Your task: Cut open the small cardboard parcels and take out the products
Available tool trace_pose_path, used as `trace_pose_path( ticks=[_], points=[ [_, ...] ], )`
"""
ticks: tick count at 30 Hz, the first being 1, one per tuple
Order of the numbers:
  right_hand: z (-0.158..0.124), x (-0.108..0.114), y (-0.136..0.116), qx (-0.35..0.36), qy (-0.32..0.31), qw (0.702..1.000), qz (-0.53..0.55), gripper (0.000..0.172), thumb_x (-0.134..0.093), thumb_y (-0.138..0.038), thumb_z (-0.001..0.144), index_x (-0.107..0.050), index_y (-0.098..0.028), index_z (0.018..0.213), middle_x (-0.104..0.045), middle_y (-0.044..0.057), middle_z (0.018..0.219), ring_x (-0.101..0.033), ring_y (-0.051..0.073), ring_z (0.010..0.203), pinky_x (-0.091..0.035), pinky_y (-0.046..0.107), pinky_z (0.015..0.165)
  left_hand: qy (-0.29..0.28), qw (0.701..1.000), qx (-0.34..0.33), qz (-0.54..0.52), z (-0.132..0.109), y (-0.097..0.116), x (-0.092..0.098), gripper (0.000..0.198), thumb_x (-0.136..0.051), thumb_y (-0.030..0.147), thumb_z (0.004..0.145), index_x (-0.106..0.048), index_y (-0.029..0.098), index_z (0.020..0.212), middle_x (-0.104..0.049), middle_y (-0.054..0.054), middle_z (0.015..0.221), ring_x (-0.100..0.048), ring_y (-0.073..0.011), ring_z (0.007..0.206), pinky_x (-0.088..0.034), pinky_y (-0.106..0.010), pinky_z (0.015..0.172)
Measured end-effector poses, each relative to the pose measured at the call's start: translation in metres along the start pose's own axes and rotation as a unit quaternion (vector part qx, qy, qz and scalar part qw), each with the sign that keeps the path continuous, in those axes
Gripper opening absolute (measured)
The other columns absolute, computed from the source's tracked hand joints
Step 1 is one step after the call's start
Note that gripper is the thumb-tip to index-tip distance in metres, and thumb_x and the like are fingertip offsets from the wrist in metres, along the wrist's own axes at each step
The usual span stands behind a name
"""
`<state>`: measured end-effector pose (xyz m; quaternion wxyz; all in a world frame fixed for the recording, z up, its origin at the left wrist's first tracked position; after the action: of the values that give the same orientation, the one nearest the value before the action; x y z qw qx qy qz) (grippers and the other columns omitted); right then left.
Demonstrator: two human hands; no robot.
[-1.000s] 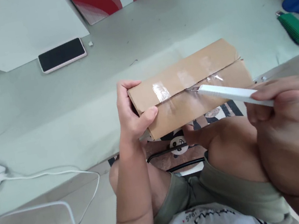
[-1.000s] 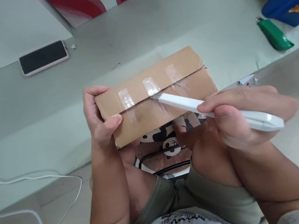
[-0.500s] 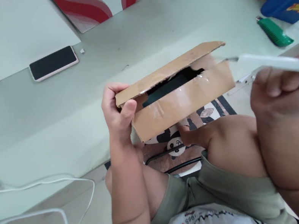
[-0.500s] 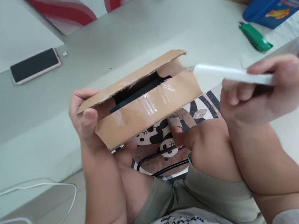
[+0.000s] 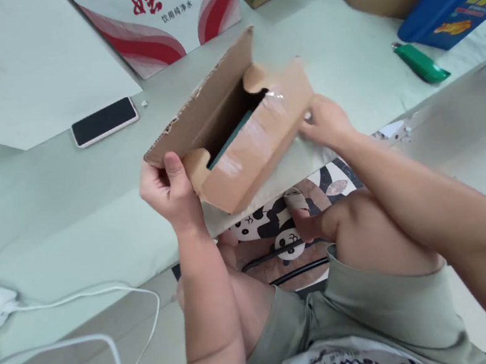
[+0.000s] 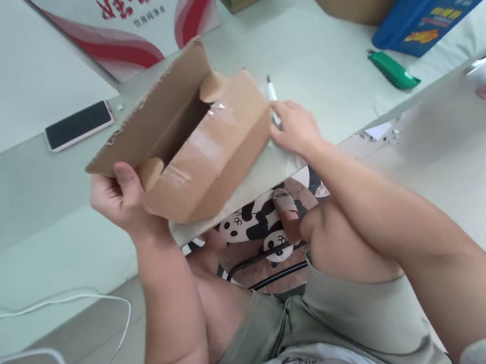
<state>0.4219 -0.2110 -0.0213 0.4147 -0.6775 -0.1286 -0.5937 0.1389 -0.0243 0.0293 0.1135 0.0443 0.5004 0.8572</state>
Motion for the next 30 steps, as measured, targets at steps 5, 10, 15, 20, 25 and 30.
trace_pose_path(
  ticks=[5,10,15,20,25,30],
  points=[
    [-0.001,0.014,-0.02,0.013,0.066,0.997,0.035,0.052,-0.052,-0.037,0.094,-0.063,-0.019,0.141,-0.065,0.02,0.139,-0.06,0.038,0.134,-0.048,0.059,0.113,-0.114,0.961,-0.225,0.109,-0.01,0.037,-0.001,0.044,-0.073,0.038,0.088,-0.041,0.021,0.062,-0.037,0.005,0.058,-0.032,-0.0111,0.053,-0.025,-0.032,0.054],
    [-0.057,0.056,-0.063,0.134,0.186,0.95,0.213,0.051,-0.036,-0.057,0.102,-0.054,-0.027,0.14,-0.064,0.013,0.133,-0.064,0.029,0.125,-0.058,0.047,0.099,-0.15,0.973,-0.157,0.078,-0.01,0.035,-0.011,0.025,-0.07,0.039,0.087,-0.051,0.024,0.081,-0.044,0.005,0.07,-0.039,-0.0133,0.06,-0.033,-0.031,0.058],
    [-0.099,0.058,-0.101,0.193,0.134,0.959,0.161,0.067,-0.049,-0.079,0.092,-0.056,-0.036,0.142,-0.053,0.012,0.149,-0.048,0.038,0.148,-0.051,0.058,0.114,-0.149,0.986,-0.07,0.006,-0.007,0.025,-0.013,0.032,-0.076,0.047,0.091,-0.058,0.024,0.079,-0.042,0.005,0.068,-0.036,-0.0123,0.058,-0.035,-0.031,0.061],
    [-0.077,0.059,-0.079,0.132,0.168,0.96,0.181,0.058,-0.037,-0.064,0.102,-0.041,-0.036,0.153,-0.046,0.011,0.161,-0.045,0.032,0.154,-0.047,0.056,0.119,-0.053,0.998,0.008,-0.026,0.003,0.017,0.008,0.044,-0.085,0.063,0.081,-0.069,0.022,0.078,-0.054,0.004,0.07,-0.048,-0.0132,0.066,-0.04,-0.03,0.065],
    [-0.061,0.054,-0.062,0.169,0.119,0.954,0.215,0.053,-0.034,-0.059,0.102,-0.056,-0.032,0.142,-0.055,0.011,0.155,-0.053,0.034,0.147,-0.051,0.054,0.114,-0.098,0.985,0.104,-0.098,0.011,0.004,0.018,0.041,-0.087,0.065,0.077,-0.075,0.026,0.078,-0.068,0.001,0.074,-0.06,-0.0145,0.069,-0.045,-0.031,0.061],
    [-0.073,0.037,-0.071,0.174,0.014,0.976,0.132,0.044,-0.051,-0.062,0.096,-0.079,-0.032,0.109,-0.049,0.006,0.159,-0.053,0.039,0.143,-0.053,0.058,0.109,-0.122,0.984,0.022,-0.127,0.022,0.004,0.018,0.043,-0.095,0.05,0.074,-0.061,0.024,0.076,-0.068,0.003,0.077,-0.064,-0.0124,0.069,-0.047,-0.034,0.064]
  ],
)
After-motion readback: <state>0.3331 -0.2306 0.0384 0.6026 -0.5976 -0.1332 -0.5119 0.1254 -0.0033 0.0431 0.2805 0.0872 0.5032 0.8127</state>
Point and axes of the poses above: each hand's wrist, its own z-axis towards the middle knuckle, its own x-axis out of the back of the hand, y = z × x, the point moved 5 cm from there along z, towards the middle knuckle
